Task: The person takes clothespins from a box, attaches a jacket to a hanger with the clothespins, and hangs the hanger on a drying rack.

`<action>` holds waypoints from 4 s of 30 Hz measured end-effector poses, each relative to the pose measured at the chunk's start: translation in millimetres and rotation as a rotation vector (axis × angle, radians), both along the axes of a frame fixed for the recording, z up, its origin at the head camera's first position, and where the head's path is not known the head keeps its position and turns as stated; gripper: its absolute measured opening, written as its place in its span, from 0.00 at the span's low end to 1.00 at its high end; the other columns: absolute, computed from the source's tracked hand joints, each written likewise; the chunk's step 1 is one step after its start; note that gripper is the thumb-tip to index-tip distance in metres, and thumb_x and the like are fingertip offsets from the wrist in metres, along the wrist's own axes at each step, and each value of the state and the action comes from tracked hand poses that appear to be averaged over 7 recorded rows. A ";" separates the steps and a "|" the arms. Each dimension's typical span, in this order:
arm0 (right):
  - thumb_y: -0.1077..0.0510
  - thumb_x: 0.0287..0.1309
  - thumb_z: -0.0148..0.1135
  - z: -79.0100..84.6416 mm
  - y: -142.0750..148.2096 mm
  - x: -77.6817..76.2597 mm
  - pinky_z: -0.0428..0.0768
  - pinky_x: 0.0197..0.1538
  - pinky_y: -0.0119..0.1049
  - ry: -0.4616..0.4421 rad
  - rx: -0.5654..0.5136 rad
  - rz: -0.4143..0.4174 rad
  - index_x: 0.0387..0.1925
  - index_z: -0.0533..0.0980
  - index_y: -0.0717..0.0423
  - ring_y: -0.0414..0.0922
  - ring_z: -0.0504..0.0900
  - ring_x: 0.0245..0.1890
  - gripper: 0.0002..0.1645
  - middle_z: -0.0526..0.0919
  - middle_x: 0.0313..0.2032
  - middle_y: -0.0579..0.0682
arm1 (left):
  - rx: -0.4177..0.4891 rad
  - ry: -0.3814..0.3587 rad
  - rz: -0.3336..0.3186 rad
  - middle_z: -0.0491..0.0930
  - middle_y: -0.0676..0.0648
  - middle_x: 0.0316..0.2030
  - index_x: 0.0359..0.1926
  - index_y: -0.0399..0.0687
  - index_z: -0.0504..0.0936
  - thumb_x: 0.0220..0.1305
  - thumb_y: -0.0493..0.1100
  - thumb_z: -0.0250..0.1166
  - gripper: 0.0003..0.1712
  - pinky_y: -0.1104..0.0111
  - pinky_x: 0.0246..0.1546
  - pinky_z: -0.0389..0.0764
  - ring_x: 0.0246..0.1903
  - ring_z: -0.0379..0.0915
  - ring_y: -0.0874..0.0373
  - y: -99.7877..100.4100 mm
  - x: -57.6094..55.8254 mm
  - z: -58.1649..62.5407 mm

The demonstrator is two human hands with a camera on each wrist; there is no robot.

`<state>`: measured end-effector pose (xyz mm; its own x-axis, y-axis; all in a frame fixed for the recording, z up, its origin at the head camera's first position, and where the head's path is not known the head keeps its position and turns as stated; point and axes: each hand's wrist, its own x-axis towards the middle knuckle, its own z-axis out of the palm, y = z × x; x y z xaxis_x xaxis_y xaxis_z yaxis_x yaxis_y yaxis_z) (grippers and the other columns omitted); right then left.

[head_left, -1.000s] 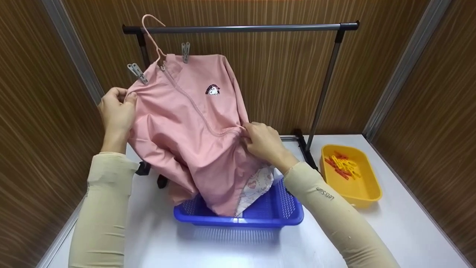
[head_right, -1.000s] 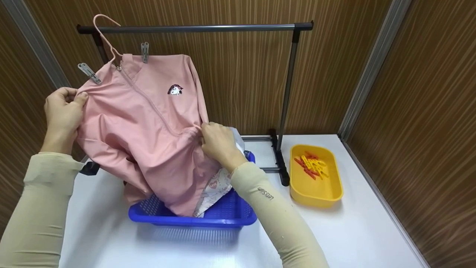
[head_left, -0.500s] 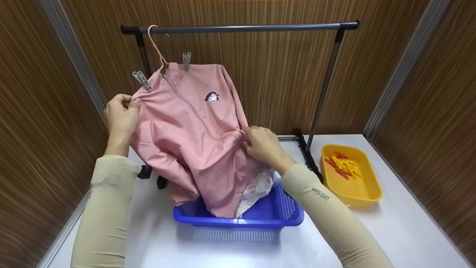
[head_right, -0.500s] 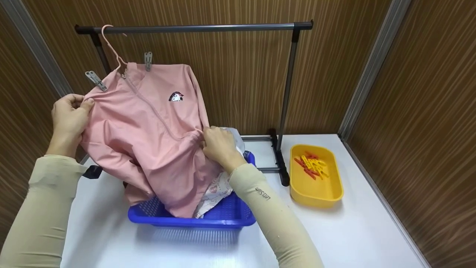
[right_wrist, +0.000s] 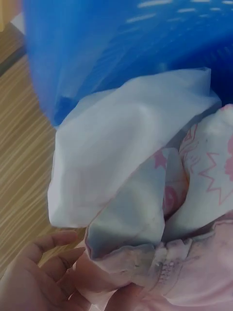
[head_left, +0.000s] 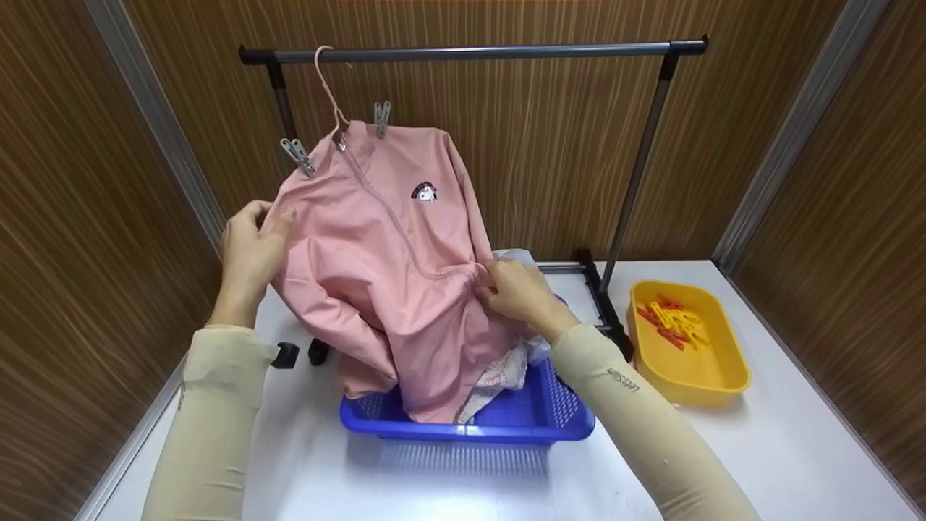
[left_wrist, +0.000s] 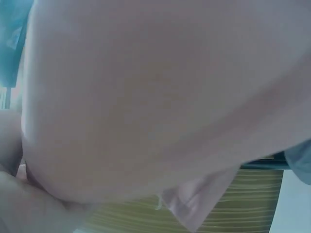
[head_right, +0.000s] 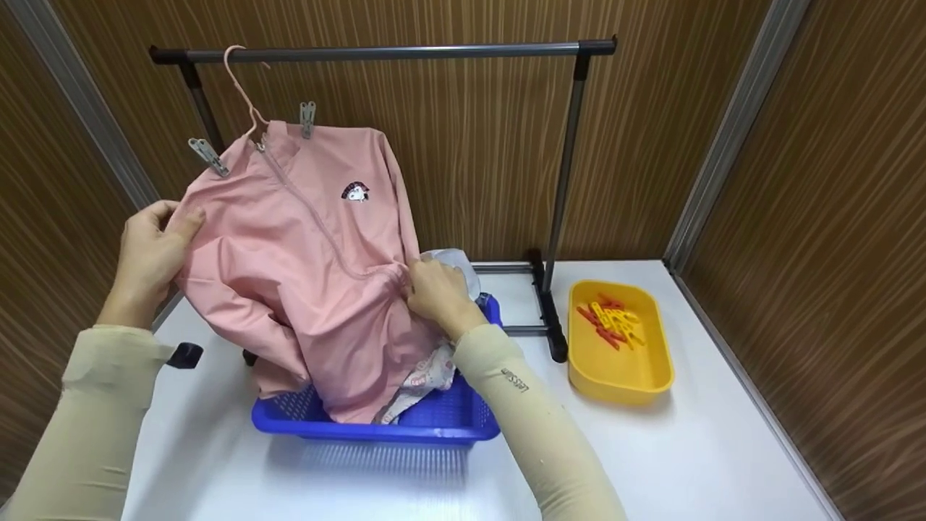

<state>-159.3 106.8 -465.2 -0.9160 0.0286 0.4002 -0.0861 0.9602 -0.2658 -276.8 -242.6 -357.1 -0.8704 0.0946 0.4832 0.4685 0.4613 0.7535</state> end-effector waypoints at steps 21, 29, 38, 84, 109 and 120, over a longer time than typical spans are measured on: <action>0.53 0.66 0.67 0.6 9.7 -2.9 0.81 0.43 0.53 -0.076 -0.116 0.068 0.32 0.79 0.58 0.52 0.77 0.33 0.13 0.79 0.29 0.52 | -0.034 -0.154 -0.108 0.75 0.36 0.67 0.78 0.41 0.62 0.63 0.62 0.75 0.53 0.56 0.65 0.69 0.64 0.70 0.45 -31.5 37.2 -76.1; 0.55 0.67 0.71 12.2 18.9 -2.7 0.73 0.37 0.39 -0.074 -0.199 0.168 0.29 0.81 0.58 0.45 0.73 0.28 0.14 0.74 0.23 0.44 | -0.255 -0.287 -0.176 0.79 0.35 0.66 0.74 0.42 0.69 0.62 0.69 0.72 0.51 0.53 0.61 0.77 0.64 0.75 0.43 -36.0 49.4 -101.2; 0.46 0.73 0.66 37.2 26.2 0.5 0.76 0.36 0.33 -0.140 -0.289 0.088 0.48 0.90 0.59 0.44 0.79 0.32 0.21 0.91 0.38 0.54 | -0.234 -0.292 -0.220 0.75 0.55 0.15 0.29 0.45 0.80 0.67 0.56 0.75 0.21 0.68 0.20 0.70 0.17 0.71 0.60 -27.7 58.8 -102.9; 0.55 0.76 0.56 20.0 66.2 -6.6 0.76 0.72 0.61 -0.416 -0.107 0.019 0.74 0.72 0.64 0.65 0.80 0.67 0.31 0.79 0.69 0.68 | -0.122 -0.330 -0.101 0.84 0.47 0.36 0.62 0.32 0.74 0.78 0.44 0.63 0.22 0.72 0.28 0.77 0.23 0.77 0.65 -80.4 36.3 -116.6; 0.38 0.52 0.77 -0.2 -8.9 41.5 0.85 0.43 0.64 -0.229 0.217 0.057 0.37 0.81 0.55 0.62 0.88 0.43 0.27 0.87 0.41 0.57 | -0.132 -0.509 -0.221 0.83 0.52 0.29 0.48 0.41 0.78 0.73 0.58 0.69 0.23 0.70 0.28 0.78 0.26 0.79 0.62 -78.1 56.4 -141.9; 0.47 0.58 0.75 -10.8 -16.9 34.9 0.86 0.39 0.64 -0.148 0.252 0.087 0.31 0.80 0.56 0.65 0.89 0.39 0.17 0.88 0.36 0.60 | -0.162 -0.484 -0.260 0.77 0.54 0.19 0.33 0.42 0.79 0.71 0.41 0.68 0.10 0.71 0.24 0.74 0.20 0.73 0.62 -74.7 58.1 -148.1</action>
<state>-124.4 89.9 -476.0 -0.9597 -0.1355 0.2463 -0.1488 0.9882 -0.0360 -218.7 -317.3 -505.2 -0.9272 0.3745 -0.0026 0.2013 0.5043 0.8398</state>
